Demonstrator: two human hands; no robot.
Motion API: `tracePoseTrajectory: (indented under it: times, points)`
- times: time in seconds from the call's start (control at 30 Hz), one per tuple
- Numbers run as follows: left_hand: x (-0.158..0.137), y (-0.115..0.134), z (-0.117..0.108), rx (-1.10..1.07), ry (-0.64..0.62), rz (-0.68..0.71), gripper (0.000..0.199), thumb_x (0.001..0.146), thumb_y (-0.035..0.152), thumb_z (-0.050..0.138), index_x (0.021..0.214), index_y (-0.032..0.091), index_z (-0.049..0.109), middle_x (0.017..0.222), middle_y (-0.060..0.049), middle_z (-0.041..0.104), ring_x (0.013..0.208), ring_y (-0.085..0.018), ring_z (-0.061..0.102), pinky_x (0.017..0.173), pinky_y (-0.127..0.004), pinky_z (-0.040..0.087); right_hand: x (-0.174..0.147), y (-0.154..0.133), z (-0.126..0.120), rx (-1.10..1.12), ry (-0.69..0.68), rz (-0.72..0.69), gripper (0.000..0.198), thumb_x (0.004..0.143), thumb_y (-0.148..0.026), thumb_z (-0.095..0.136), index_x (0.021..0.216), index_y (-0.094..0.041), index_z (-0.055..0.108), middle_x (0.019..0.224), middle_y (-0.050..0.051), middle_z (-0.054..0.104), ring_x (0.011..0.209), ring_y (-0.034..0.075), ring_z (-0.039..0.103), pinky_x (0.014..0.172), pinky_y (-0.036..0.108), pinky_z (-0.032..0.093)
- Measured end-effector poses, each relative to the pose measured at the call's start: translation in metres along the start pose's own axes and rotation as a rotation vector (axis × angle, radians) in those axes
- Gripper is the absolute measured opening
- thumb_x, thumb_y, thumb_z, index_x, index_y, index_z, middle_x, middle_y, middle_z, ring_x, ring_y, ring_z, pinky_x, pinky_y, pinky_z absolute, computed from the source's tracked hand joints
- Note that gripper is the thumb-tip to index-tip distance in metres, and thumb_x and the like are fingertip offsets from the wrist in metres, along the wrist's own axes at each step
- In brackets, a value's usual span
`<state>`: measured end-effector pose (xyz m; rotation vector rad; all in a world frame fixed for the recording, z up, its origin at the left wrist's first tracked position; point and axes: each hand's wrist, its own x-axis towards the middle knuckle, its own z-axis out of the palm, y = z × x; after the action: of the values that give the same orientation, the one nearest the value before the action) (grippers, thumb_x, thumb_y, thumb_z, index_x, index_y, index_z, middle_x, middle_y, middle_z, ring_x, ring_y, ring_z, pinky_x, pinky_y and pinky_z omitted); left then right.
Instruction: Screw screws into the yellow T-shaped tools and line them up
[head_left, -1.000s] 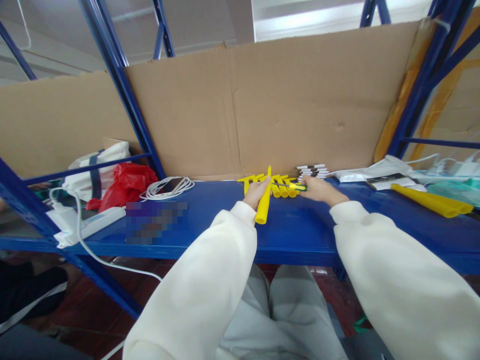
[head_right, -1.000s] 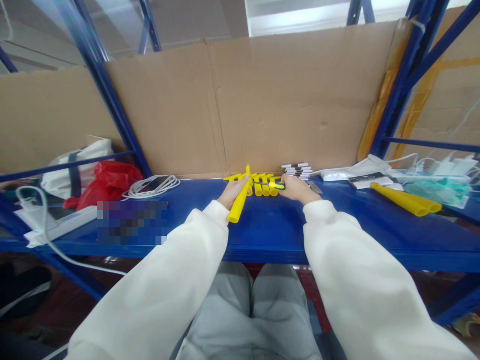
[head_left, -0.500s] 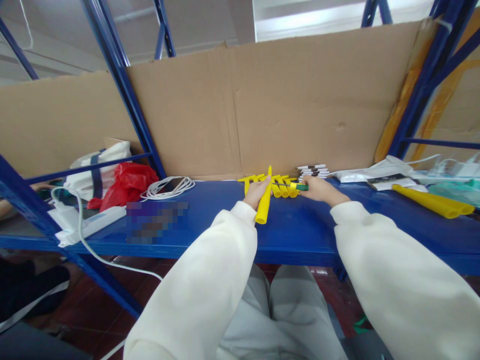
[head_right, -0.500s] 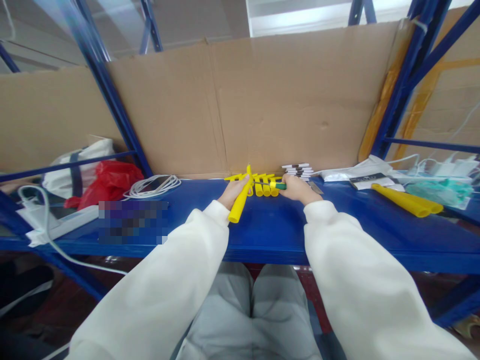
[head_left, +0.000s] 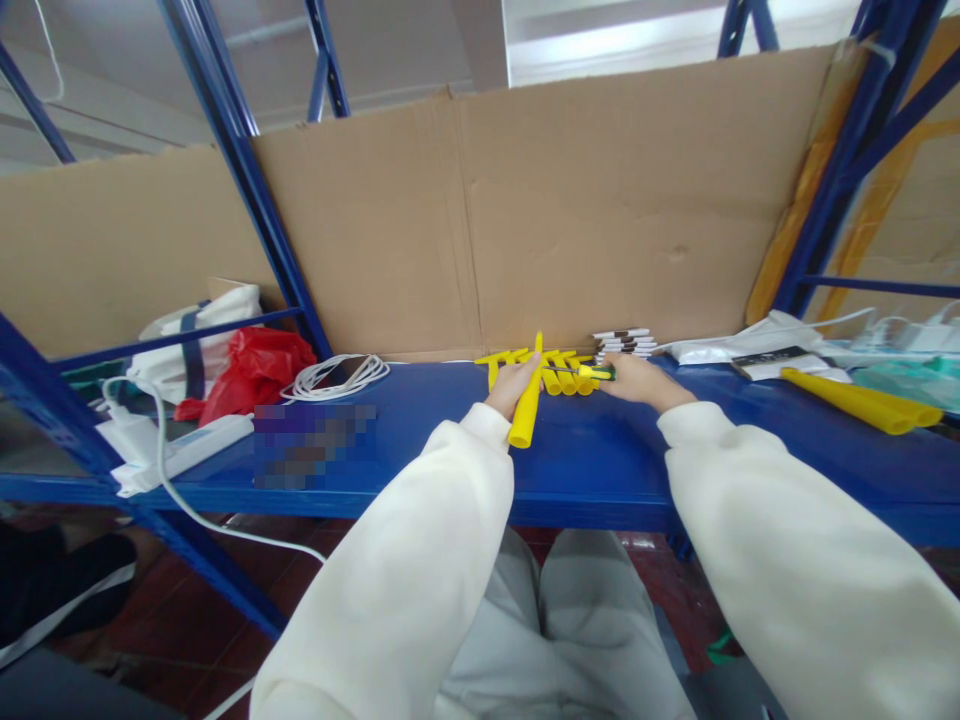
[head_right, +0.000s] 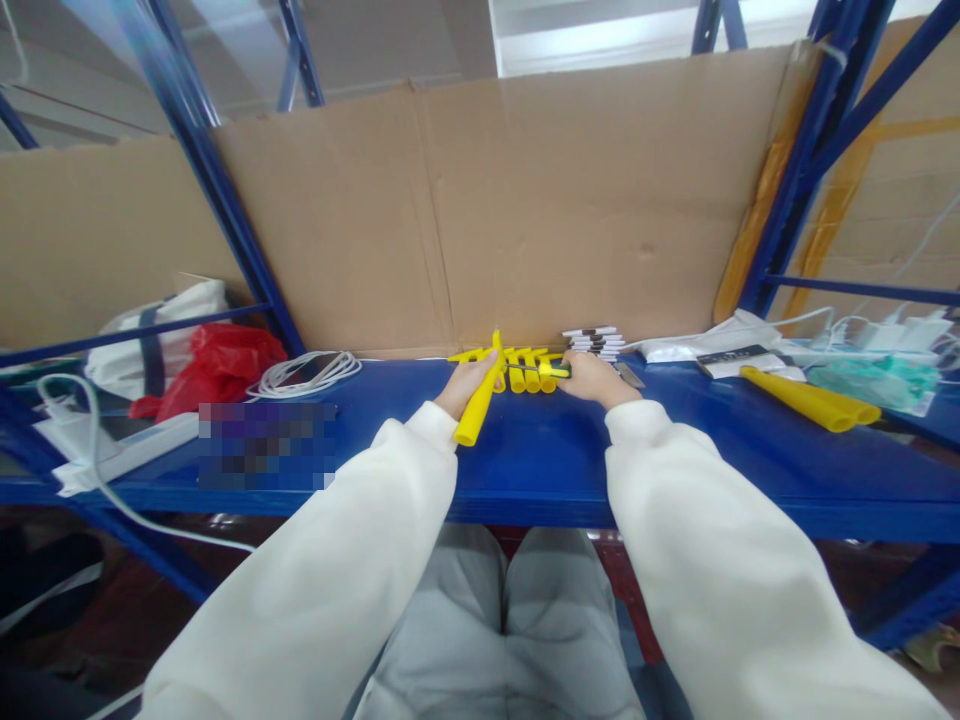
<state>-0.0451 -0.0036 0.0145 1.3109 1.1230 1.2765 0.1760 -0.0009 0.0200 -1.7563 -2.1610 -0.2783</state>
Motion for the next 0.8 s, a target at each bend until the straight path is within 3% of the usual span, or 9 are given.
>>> tracePoseTrajectory:
  times: [0.23,0.47,0.8]
  points:
    - [-0.007,0.009,0.003,0.012,0.056,-0.031,0.048,0.1,0.033,0.062,0.055,0.016,0.058,0.049,0.0,0.056,0.048,-0.01,0.052,0.056,-0.023,0.042,-0.005,-0.005,-0.003,0.002,-0.005,0.05,0.033,0.082,-0.025,0.067,0.113,-0.018,0.069,0.101,0.014,0.079,0.089,0.027,0.072,0.07,0.028,0.048]
    - [-0.006,0.004,0.005,-0.019,0.08,-0.036,0.042,0.097,0.039,0.066,0.063,0.015,0.065,0.051,0.0,0.058,0.049,-0.01,0.054,0.057,-0.023,0.045,-0.008,-0.008,-0.006,0.039,-0.031,0.052,0.022,0.087,-0.026,0.06,0.103,-0.017,0.072,0.099,0.014,0.079,0.09,0.026,0.072,0.071,0.028,0.047]
    - [-0.012,0.009,0.004,-0.013,0.054,-0.084,0.045,0.099,0.031,0.063,0.058,0.015,0.062,0.051,-0.001,0.058,0.049,-0.01,0.053,0.057,-0.023,0.044,-0.01,-0.01,-0.005,-0.01,-0.004,0.094,0.032,0.085,-0.024,0.065,0.116,-0.018,0.068,0.105,0.015,0.078,0.093,0.029,0.073,0.072,0.03,0.048]
